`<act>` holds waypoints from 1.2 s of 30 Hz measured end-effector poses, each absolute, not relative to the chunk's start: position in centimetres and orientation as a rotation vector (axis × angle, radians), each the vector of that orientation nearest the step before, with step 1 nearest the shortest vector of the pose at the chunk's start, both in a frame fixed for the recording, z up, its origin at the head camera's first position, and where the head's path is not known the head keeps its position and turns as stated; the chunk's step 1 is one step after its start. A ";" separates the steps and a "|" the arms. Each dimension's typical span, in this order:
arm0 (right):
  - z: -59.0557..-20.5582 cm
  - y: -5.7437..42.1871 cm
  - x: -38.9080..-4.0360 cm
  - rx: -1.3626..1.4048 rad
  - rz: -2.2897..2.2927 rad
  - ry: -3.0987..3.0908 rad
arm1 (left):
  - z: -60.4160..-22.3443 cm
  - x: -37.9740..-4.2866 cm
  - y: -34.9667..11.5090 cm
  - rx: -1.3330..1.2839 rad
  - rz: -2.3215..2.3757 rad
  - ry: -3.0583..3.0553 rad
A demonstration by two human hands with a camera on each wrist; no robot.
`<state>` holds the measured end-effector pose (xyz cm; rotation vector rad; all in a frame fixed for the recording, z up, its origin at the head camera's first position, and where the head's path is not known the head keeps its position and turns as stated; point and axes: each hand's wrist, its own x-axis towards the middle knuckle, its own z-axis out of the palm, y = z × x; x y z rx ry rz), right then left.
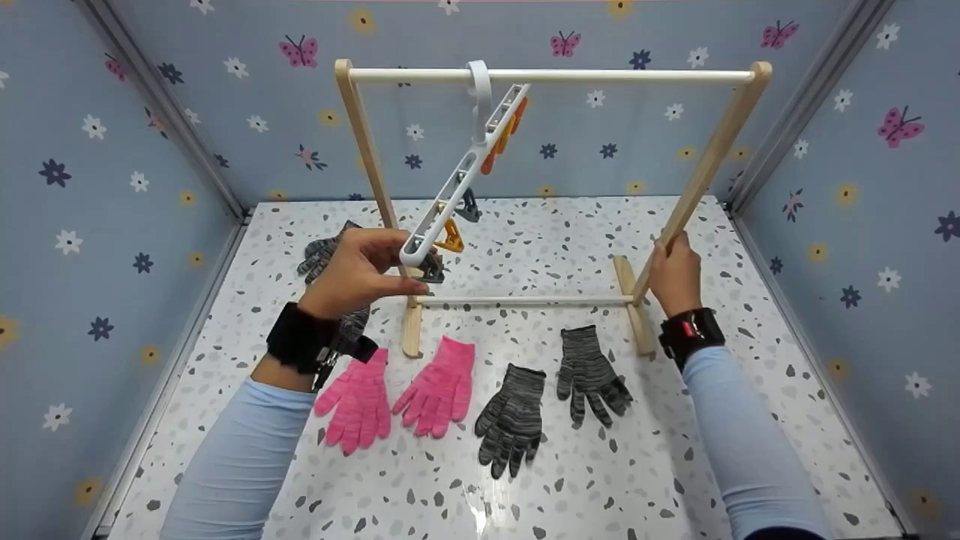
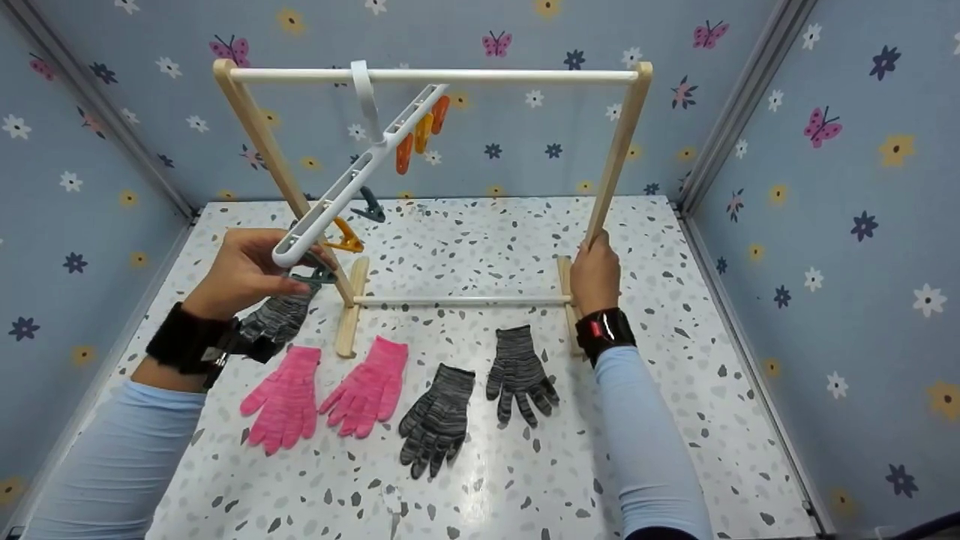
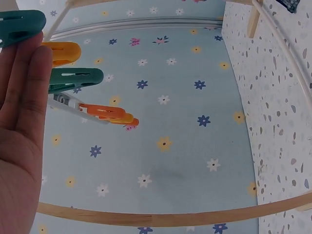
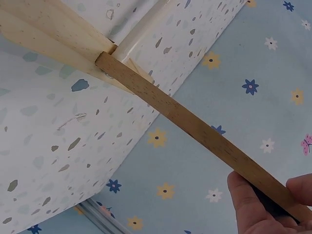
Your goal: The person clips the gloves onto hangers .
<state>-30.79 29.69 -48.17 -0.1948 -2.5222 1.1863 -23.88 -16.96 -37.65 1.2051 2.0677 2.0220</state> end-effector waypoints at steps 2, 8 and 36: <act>-48.1 29.7 -30.7 -0.190 1.197 -2.516 | -37.7 -23.8 -16.7 1.197 1.999 2.114; -48.1 29.7 -30.7 -0.191 1.206 -2.509 | -37.7 -23.8 -16.0 1.196 1.988 2.141; -49.3 30.7 -30.0 -0.162 1.274 -2.525 | -38.1 -24.2 -12.1 1.275 1.728 2.342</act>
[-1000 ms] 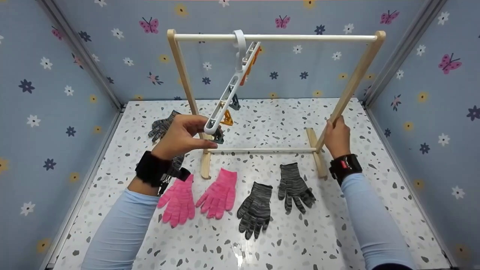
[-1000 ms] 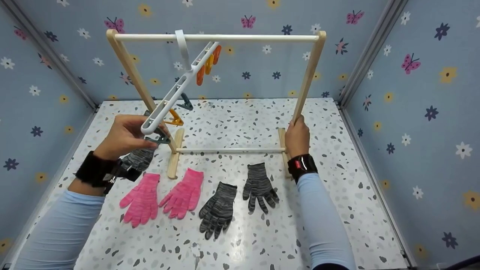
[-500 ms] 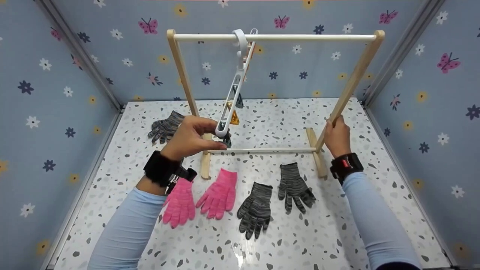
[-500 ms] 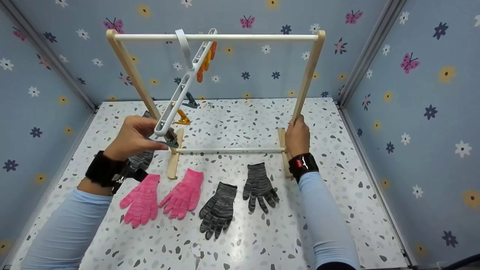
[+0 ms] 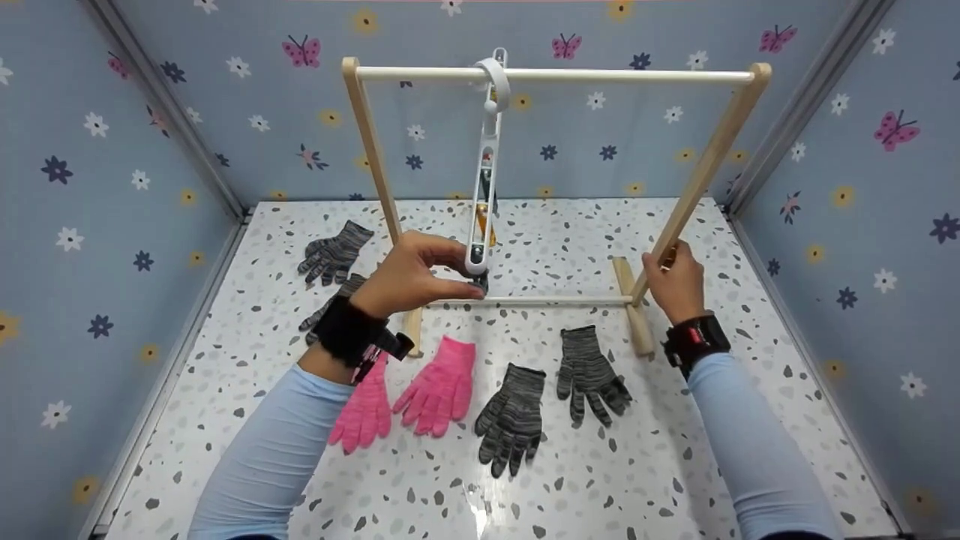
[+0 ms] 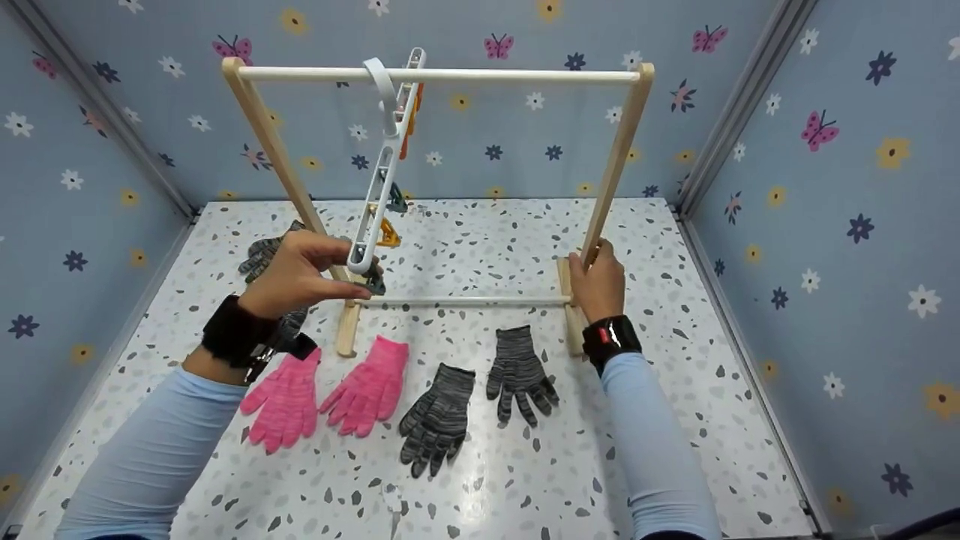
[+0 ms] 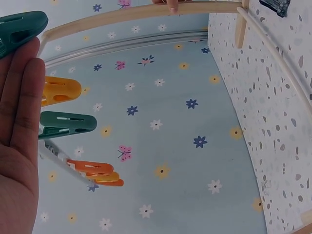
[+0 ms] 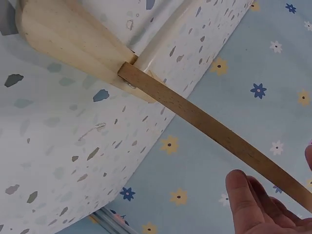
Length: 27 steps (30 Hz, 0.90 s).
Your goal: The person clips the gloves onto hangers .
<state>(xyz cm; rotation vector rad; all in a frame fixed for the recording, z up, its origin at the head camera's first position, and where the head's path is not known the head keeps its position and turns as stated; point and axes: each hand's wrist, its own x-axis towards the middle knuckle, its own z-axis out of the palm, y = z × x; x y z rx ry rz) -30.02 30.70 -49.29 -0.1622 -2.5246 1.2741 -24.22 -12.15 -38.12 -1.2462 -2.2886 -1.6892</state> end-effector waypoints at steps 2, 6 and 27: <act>-49.5 30.8 -29.6 -0.190 1.273 -2.541 | -38.2 -24.3 -11.7 -1.251 -1.693 -2.295; -49.9 30.7 -28.8 -0.264 1.198 -2.599 | -38.4 -24.5 -10.9 -1.277 -1.708 -2.289; -53.5 28.8 -25.9 -0.190 1.058 -2.890 | -39.6 -25.6 -6.8 -1.255 -1.732 -2.292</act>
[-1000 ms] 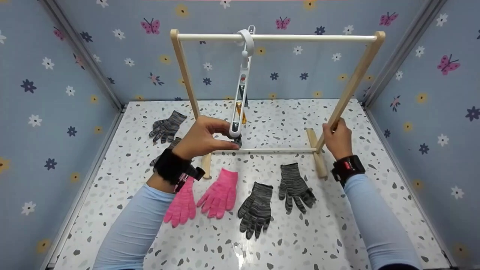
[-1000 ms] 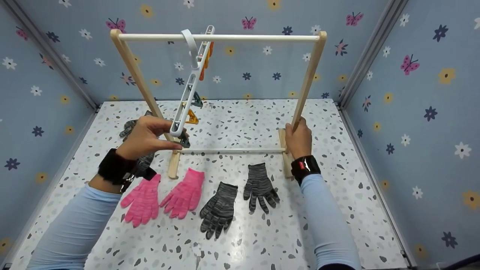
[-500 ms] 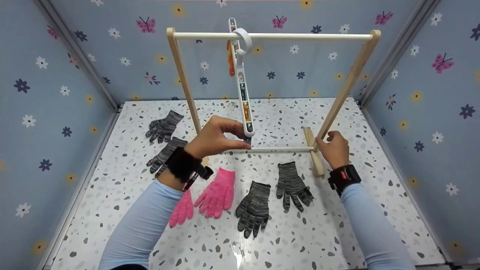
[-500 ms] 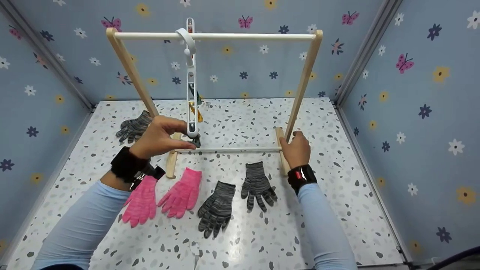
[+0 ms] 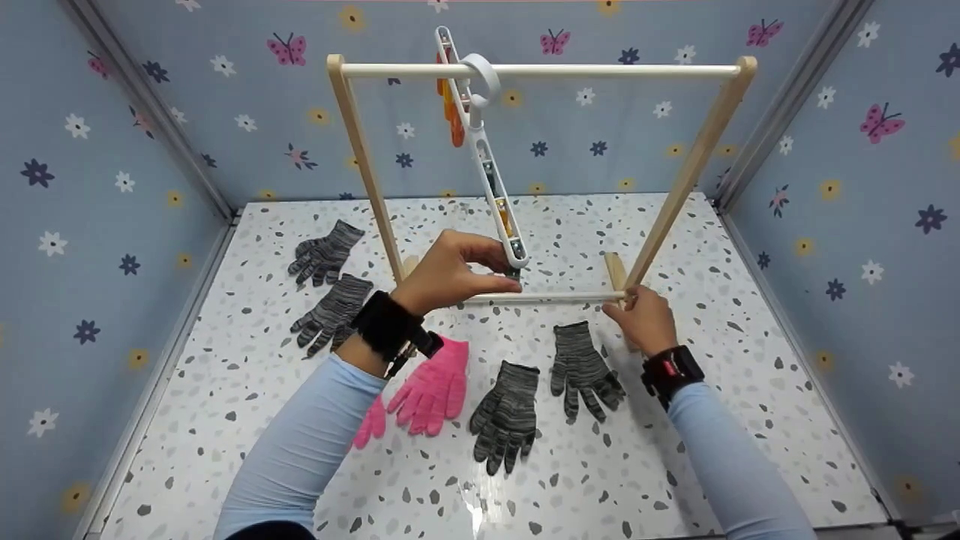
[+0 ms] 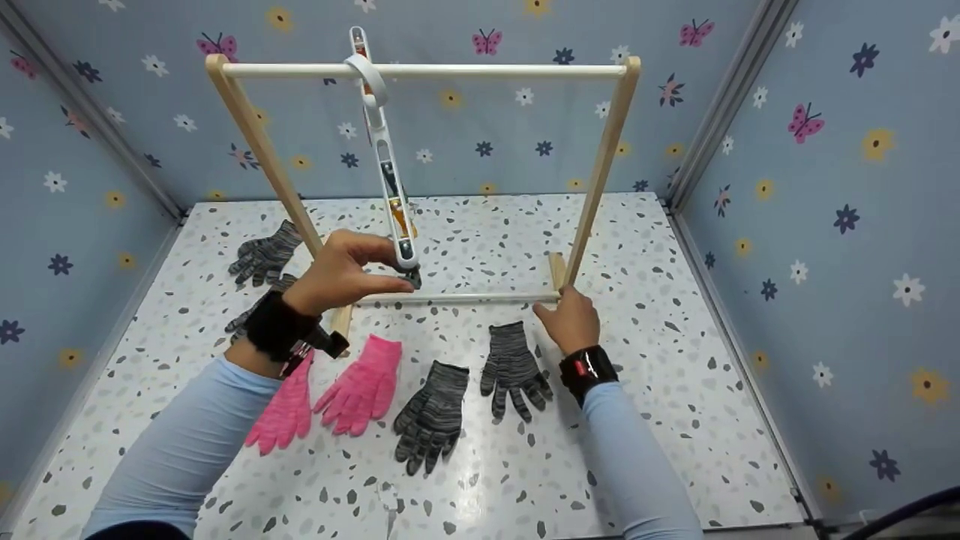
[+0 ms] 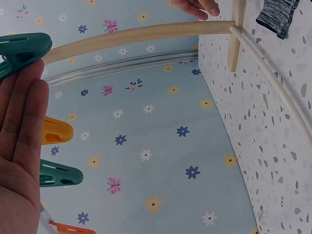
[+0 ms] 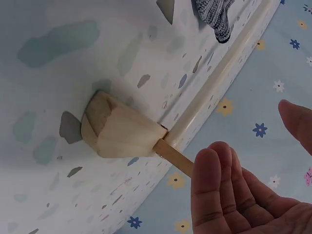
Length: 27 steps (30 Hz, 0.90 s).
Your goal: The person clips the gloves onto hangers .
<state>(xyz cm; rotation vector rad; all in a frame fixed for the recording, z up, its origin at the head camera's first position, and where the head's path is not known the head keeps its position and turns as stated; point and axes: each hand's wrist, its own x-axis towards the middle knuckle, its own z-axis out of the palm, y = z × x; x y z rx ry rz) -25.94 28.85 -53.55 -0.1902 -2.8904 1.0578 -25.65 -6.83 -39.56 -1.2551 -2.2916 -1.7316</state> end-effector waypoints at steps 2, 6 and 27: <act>-53.9 28.6 -25.8 -0.180 1.050 -2.924 | -39.6 -25.7 -6.5 -1.246 -1.733 -2.291; -54.4 28.0 -25.6 -0.157 1.022 -2.996 | -39.7 -25.9 -6.0 -1.209 -1.710 -2.309; -57.8 25.3 -25.5 0.038 0.965 -3.114 | -40.5 -26.4 -4.9 -1.141 -1.719 -2.303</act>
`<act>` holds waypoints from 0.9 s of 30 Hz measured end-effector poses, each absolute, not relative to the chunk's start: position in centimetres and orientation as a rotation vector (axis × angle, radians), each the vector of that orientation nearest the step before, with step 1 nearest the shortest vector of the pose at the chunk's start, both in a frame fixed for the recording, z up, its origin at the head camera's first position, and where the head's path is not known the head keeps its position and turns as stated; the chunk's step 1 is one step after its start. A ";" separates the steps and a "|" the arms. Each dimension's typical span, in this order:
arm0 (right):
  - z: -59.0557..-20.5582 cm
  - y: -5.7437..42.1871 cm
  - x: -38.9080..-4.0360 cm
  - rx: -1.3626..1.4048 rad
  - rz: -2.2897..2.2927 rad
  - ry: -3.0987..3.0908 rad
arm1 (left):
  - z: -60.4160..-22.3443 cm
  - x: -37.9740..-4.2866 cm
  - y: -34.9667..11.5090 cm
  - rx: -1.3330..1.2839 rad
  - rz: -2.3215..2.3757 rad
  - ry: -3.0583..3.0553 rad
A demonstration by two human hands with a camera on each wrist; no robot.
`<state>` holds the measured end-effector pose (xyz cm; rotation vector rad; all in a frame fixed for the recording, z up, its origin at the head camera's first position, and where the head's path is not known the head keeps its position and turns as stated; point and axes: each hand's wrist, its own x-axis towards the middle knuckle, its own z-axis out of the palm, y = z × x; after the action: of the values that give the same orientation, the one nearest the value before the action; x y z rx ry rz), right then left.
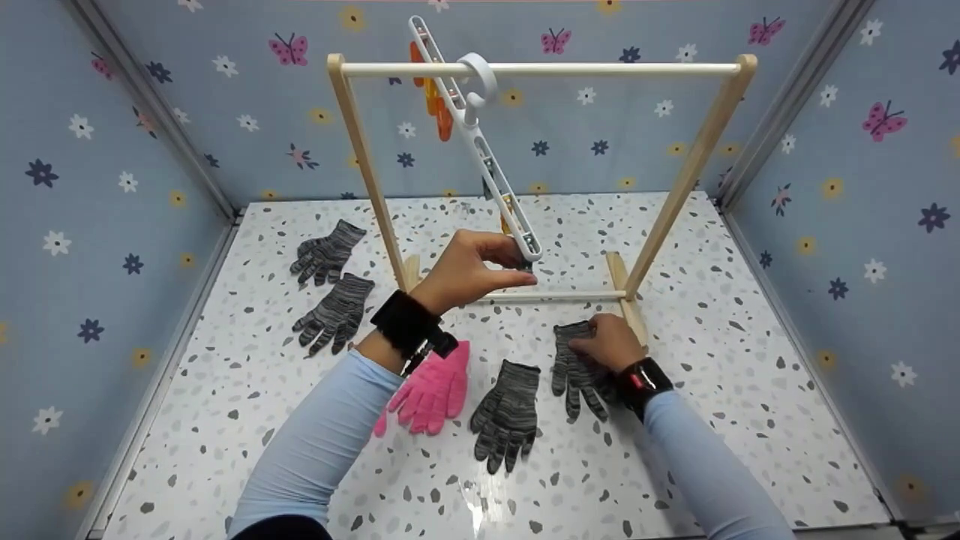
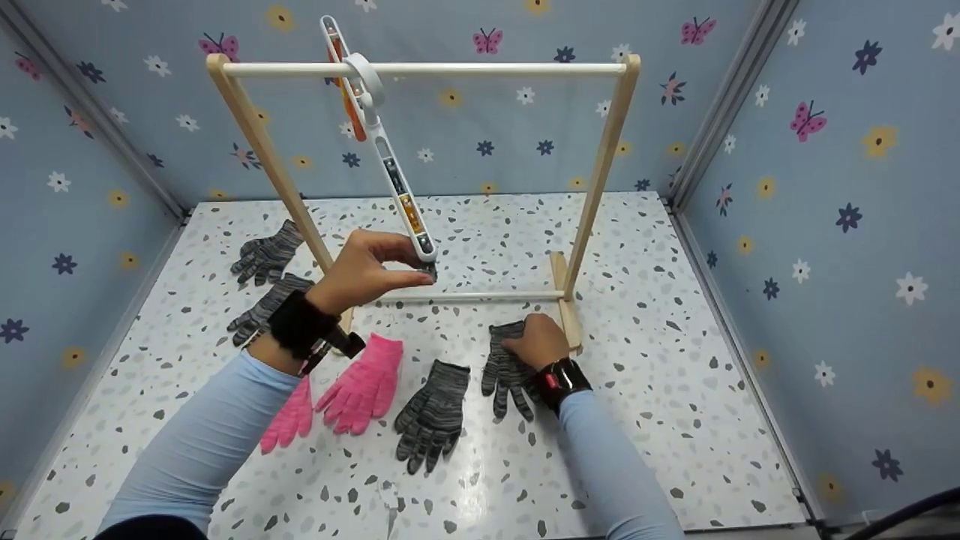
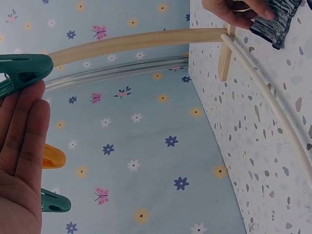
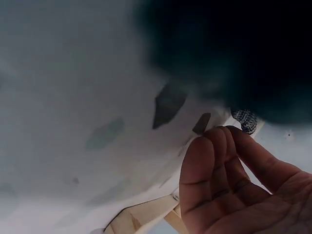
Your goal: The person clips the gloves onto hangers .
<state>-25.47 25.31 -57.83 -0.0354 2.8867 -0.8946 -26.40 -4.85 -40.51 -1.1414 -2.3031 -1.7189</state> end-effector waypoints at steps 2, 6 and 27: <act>-57.9 25.2 -25.4 -0.039 -0.900 2.890 | -40.5 -26.3 -4.8 -1.139 -1.728 -2.305; -57.9 25.0 -25.3 -0.039 -0.919 2.903 | -40.5 -26.3 -4.8 -1.125 -1.728 -2.308; -57.8 24.0 -25.1 -0.131 -0.910 3.033 | -40.4 -26.2 -4.6 -1.041 -1.727 -2.324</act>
<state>-25.10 23.97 -57.84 -0.1314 3.0328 -0.9105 -26.24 -4.56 -40.42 -1.0408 -2.3245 -1.7274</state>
